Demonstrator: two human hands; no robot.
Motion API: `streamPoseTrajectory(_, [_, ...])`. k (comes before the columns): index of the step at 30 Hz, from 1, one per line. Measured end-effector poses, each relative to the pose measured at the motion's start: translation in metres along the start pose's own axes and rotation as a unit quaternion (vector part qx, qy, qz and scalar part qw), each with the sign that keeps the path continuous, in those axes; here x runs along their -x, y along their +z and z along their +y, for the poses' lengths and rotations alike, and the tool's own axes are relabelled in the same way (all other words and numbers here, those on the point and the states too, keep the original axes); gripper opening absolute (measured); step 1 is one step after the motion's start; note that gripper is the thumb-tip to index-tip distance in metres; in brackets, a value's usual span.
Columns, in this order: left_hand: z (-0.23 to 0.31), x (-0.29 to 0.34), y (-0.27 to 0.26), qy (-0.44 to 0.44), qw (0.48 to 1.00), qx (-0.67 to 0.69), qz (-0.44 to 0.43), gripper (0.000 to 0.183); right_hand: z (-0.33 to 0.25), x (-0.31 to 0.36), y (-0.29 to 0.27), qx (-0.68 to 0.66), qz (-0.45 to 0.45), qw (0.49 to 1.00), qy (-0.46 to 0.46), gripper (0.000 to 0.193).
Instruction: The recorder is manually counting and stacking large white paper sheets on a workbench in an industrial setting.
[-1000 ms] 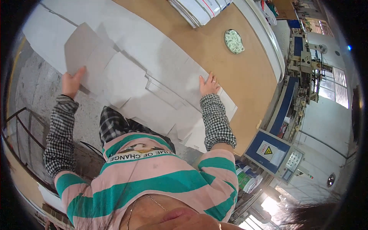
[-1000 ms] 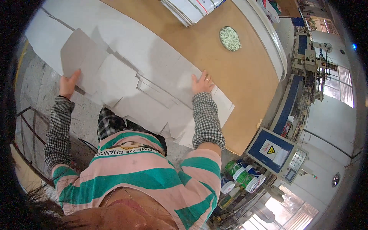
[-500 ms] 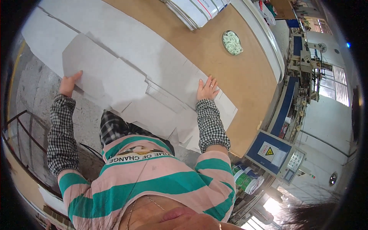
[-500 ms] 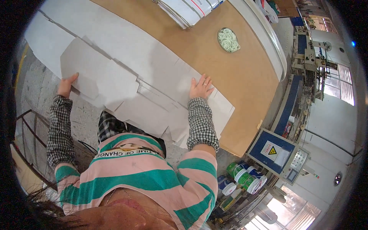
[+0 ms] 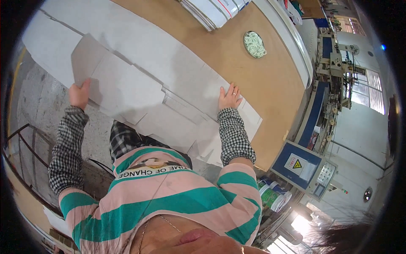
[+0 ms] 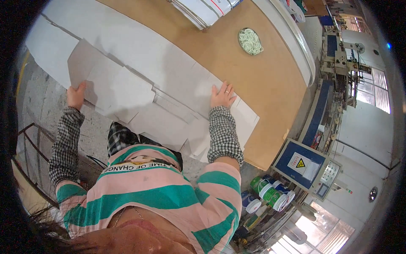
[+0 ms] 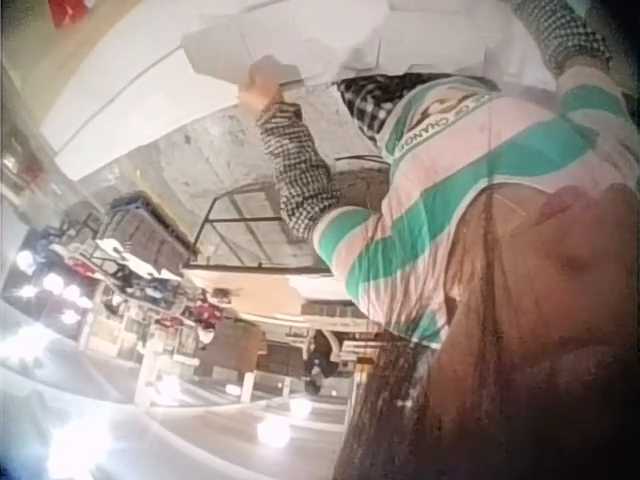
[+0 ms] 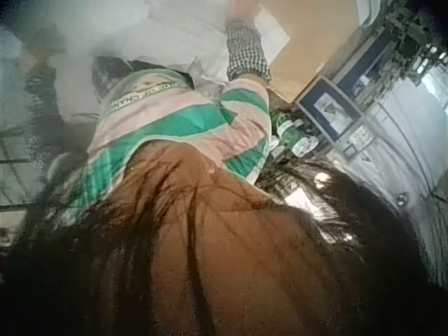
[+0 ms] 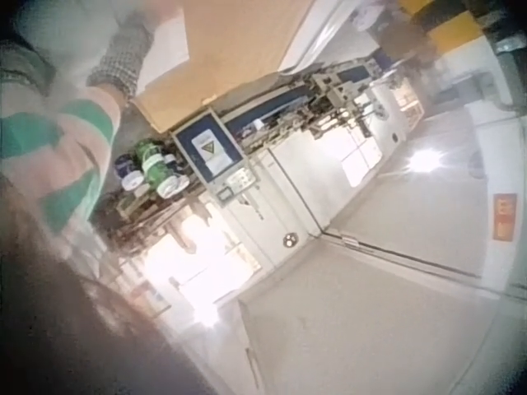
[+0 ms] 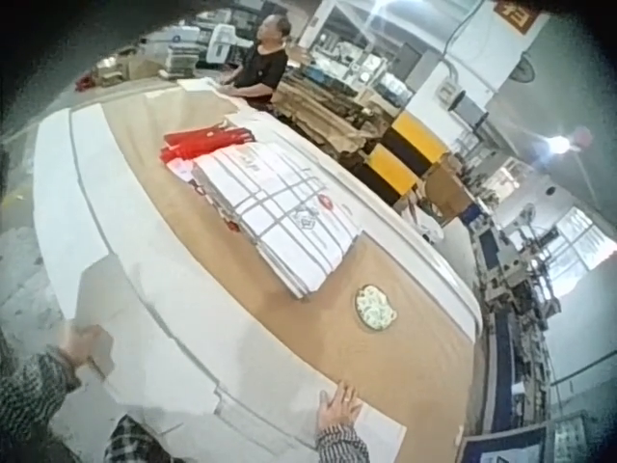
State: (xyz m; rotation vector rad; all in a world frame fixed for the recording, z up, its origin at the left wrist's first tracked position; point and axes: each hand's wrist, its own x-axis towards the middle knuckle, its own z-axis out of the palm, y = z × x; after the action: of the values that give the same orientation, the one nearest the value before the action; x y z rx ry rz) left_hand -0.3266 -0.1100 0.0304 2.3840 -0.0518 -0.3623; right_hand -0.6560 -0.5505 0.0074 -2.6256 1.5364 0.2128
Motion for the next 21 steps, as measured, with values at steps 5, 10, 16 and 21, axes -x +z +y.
streamPoseTrajectory(5, [0.03,0.024,-0.003,0.183,0.98,-0.077,0.003,0.04,0.018,0.0,-0.003,0.003,-0.014,1.0,0.017,0.069])
streamPoseTrajectory(10, [0.007,-0.01,-0.008,-0.099,0.973,0.186,-0.099,0.032,0.011,0.0,-0.003,-0.005,-0.007,1.0,0.014,0.069])
streamPoseTrajectory(16, [0.02,0.028,0.002,0.225,0.968,-0.102,0.037,0.035,0.027,0.001,0.003,-0.002,0.012,1.0,0.018,0.069])
streamPoseTrajectory(21, [-0.023,-0.017,-0.005,-0.027,0.976,0.199,-0.089,0.035,0.021,-0.002,0.006,0.005,0.012,1.0,0.004,0.069])
